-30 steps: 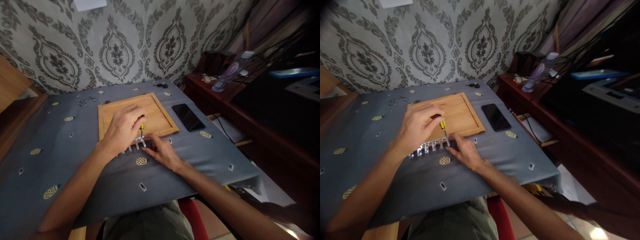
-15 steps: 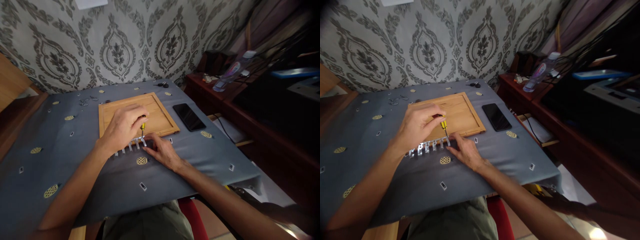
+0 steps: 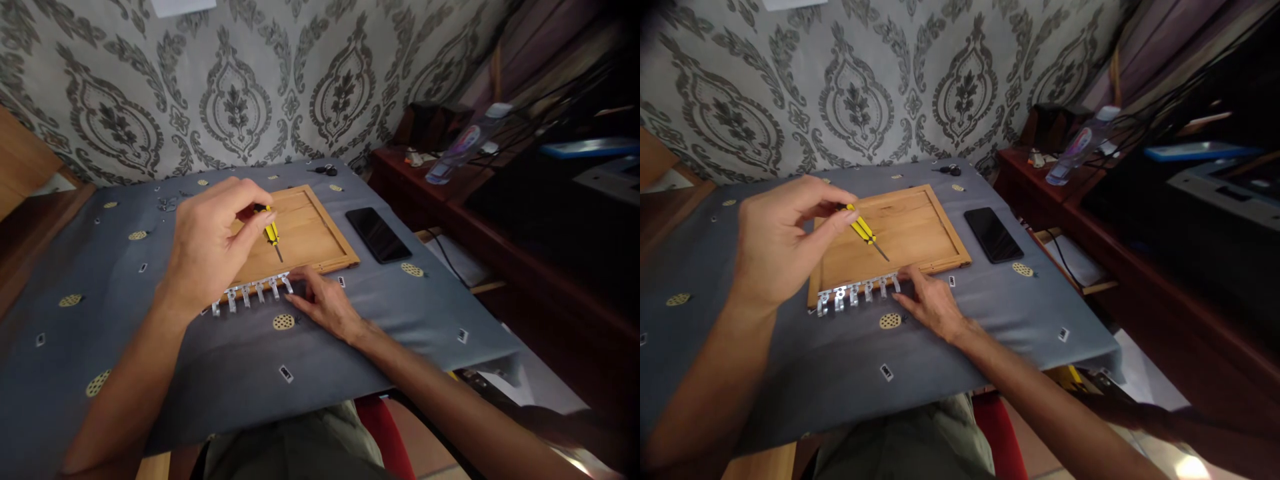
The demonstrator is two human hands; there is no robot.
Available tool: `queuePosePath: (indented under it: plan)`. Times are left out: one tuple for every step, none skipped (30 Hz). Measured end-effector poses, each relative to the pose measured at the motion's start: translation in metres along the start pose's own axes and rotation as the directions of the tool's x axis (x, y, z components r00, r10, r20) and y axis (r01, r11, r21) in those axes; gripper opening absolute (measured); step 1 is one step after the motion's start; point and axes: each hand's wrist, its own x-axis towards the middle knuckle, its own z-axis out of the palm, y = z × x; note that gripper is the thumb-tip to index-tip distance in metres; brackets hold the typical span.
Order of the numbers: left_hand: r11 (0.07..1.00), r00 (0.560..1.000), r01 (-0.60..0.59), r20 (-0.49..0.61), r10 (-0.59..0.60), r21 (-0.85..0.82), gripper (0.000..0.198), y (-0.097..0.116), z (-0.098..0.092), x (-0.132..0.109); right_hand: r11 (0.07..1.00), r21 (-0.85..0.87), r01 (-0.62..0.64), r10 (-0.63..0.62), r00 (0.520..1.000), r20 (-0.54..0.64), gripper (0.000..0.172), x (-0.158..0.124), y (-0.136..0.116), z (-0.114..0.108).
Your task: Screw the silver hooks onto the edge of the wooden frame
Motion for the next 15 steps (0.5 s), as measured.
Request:
queuePosePath:
  plan:
    - [1.000, 1.000, -0.003, 0.017, 0.003, 0.007, 0.005, 0.000, 0.001, 0.000, 1.000, 0.005, 0.001, -0.001, 1.000, -0.001, 0.030, 0.000, 0.000, 0.000]
    - [1.000, 0.999, -0.015, 0.032, 0.014, 0.011, 0.005, -0.001, 0.004, 0.000, 1.000, 0.011, 0.001, -0.001, 1.000, -0.002, 0.030, 0.000, 0.000, 0.000]
    - [1.000, 0.998, -0.027, 0.049, 0.026, 0.014, 0.005, -0.001, 0.006, 0.000, 1.000, 0.017, 0.002, -0.002, 1.000, -0.002, 0.030, 0.000, 0.000, 0.000]
    - [0.999, 0.997, -0.037, 0.067, 0.036, 0.015, 0.005, -0.001, 0.009, 0.000, 1.000, 0.024, 0.002, -0.002, 1.000, -0.002, 0.030, 0.000, -0.001, 0.000]
    - [0.999, 0.996, -0.045, 0.082, 0.043, 0.015, 0.006, -0.001, 0.012, 0.000, 1.000, 0.030, 0.003, -0.003, 1.000, -0.003, 0.030, 0.000, -0.001, 0.000]
    - [0.999, 0.994, -0.049, 0.096, 0.047, 0.015, 0.006, -0.002, 0.014, 0.000, 0.999, 0.036, 0.003, -0.003, 1.000, -0.002, 0.030, 0.000, -0.001, -0.001]
    - [0.999, 0.993, -0.050, 0.104, 0.049, 0.015, 0.006, -0.002, 0.015, 0.000, 0.999, 0.038, 0.003, -0.003, 1.000, 0.000, 0.030, 0.000, -0.001, -0.001]
    - [0.999, 0.993, -0.051, 0.110, 0.050, 0.015, 0.006, -0.002, 0.016, 0.000, 0.999, 0.037, 0.003, -0.003, 1.000, 0.000, 0.031, 0.000, -0.001, -0.001]
    - [0.999, 0.992, -0.052, 0.116, 0.050, 0.014, 0.006, -0.002, 0.016, 0.000, 0.999, 0.034, 0.001, -0.001, 1.000, 0.000, 0.031, 0.000, -0.001, -0.001]
    - [0.999, 0.991, -0.053, 0.123, 0.051, 0.013, 0.006, -0.002, 0.016, 0.000, 1.000, 0.030, 0.000, 0.000, 1.000, 0.001, 0.031, 0.000, -0.001, -0.001]
    - [0.998, 0.990, -0.053, 0.128, 0.051, 0.013, 0.006, -0.002, 0.017, -0.001, 1.000, 0.025, 0.000, 0.000, 1.000, 0.003, 0.031, 0.000, -0.001, -0.001]
    - [0.999, 0.990, -0.053, 0.134, 0.050, 0.012, 0.006, -0.002, 0.017, -0.001, 1.000, 0.020, -0.001, 0.001, 1.000, 0.003, 0.031, 0.000, -0.001, -0.001]
    - [0.999, 0.989, -0.053, 0.140, 0.051, 0.011, 0.006, -0.002, 0.017, -0.001, 1.000, 0.017, -0.001, 0.000, 1.000, 0.004, 0.031, 0.000, -0.001, -0.001]
    - [0.999, 0.988, -0.052, 0.145, 0.050, 0.010, 0.006, -0.002, 0.017, -0.001, 1.000, 0.014, 0.000, 0.000, 1.000, 0.005, 0.030, -0.001, -0.001, -0.001]
    - [0.999, 0.987, -0.051, 0.150, 0.049, 0.008, 0.006, -0.002, 0.017, -0.002, 1.000, 0.011, 0.001, -0.002, 1.000, 0.004, 0.030, -0.001, 0.000, -0.001]
